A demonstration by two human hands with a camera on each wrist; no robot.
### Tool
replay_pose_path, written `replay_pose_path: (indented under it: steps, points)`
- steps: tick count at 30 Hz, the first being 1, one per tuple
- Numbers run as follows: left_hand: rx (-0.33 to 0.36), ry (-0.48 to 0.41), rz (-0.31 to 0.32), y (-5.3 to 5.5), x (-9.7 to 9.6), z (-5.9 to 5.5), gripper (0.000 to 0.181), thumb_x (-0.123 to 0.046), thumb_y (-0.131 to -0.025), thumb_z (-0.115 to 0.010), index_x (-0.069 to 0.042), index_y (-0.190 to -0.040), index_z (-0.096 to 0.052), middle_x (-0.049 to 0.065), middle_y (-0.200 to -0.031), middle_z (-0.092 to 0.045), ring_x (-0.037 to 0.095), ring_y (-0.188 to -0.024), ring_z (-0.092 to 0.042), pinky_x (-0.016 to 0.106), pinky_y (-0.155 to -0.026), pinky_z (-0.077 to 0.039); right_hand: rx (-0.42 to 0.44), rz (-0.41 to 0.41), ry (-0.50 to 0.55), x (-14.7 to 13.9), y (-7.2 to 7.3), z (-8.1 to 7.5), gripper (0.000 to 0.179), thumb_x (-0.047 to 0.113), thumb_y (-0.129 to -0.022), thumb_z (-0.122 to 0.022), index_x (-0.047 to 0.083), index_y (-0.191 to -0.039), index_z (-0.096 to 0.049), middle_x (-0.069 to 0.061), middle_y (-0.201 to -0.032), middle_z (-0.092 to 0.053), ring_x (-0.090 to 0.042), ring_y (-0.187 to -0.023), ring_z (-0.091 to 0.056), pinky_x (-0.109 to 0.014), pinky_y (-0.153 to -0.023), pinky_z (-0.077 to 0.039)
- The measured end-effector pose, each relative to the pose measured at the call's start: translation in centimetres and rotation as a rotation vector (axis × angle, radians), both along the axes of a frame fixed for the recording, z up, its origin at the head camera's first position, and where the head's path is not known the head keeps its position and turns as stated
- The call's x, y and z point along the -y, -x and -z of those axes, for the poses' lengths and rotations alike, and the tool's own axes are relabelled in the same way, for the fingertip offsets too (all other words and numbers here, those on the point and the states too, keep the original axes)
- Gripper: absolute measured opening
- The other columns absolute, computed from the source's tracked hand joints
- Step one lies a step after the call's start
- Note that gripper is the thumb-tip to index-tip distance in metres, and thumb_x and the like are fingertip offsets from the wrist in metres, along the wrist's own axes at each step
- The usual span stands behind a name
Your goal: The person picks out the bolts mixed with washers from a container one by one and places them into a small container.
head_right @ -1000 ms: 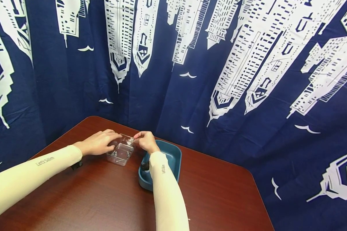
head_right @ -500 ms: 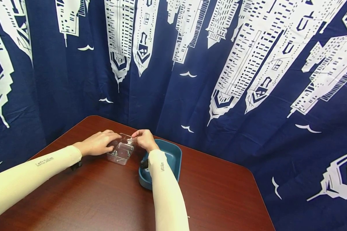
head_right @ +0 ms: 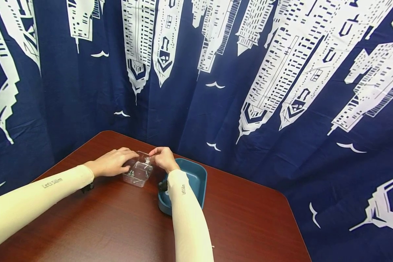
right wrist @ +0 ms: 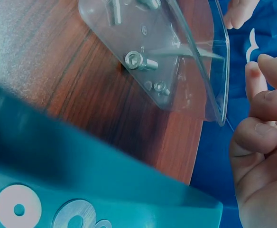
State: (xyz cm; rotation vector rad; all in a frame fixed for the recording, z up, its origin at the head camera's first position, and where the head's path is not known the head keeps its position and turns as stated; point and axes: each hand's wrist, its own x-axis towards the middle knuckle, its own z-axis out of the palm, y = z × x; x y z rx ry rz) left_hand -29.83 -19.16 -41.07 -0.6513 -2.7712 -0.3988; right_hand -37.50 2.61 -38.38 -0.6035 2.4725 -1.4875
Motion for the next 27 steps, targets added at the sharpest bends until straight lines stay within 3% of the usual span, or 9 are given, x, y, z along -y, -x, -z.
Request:
replay_pose_path:
  steps: [7, 14, 21, 27]
  points:
    - [0.000, -0.001, 0.002, -0.1, 0.0, -0.1, 0.053, -0.017, -0.085, -0.072, -0.006, -0.136, -0.060, 0.011, -0.130, -0.065, 0.031, -0.121, -0.055, 0.056, -0.096, -0.048, 0.004, 0.001, 0.014, -0.3, -0.1, -0.2, 0.019, -0.003, -0.082, -0.071, -0.007, -0.100, -0.070, 0.003, -0.068, -0.061, -0.009, -0.046, -0.041, -0.023, -0.044, -0.036]
    - [-0.002, -0.003, 0.005, -0.2, -0.1, -0.3, 0.052, -0.017, -0.085, -0.071, -0.007, -0.136, -0.061, 0.011, -0.130, -0.065, 0.032, -0.122, -0.055, 0.056, -0.097, -0.047, -0.018, 0.004, 0.024, -1.2, -0.5, -0.6, 0.008, -0.002, -0.082, -0.072, 0.000, -0.090, -0.070, 0.003, -0.068, -0.061, -0.011, -0.045, -0.041, -0.025, -0.044, -0.037]
    - [0.020, -0.009, -0.019, 0.0, 0.2, -0.3, 0.054, -0.020, -0.087, -0.070, -0.008, -0.138, -0.059, 0.012, -0.133, -0.063, 0.032, -0.126, -0.052, 0.057, -0.102, -0.044, -0.017, -0.006, 0.012, -2.3, -0.8, -1.1, 0.009, 0.004, -0.085, -0.073, 0.004, -0.094, -0.071, 0.002, -0.079, -0.066, -0.016, -0.055, -0.050, -0.026, -0.051, -0.044]
    - [0.018, -0.020, -0.024, -0.1, 0.5, -0.6, 0.054, -0.022, -0.088, -0.069, -0.009, -0.140, -0.058, 0.012, -0.137, -0.061, 0.033, -0.128, -0.050, 0.058, -0.103, -0.043, -0.059, -0.055, -0.012, -3.3, -1.2, -1.4, 0.013, 0.007, -0.088, -0.072, 0.002, -0.100, -0.071, -0.001, -0.078, -0.067, -0.022, -0.059, -0.058, -0.029, -0.053, -0.047]
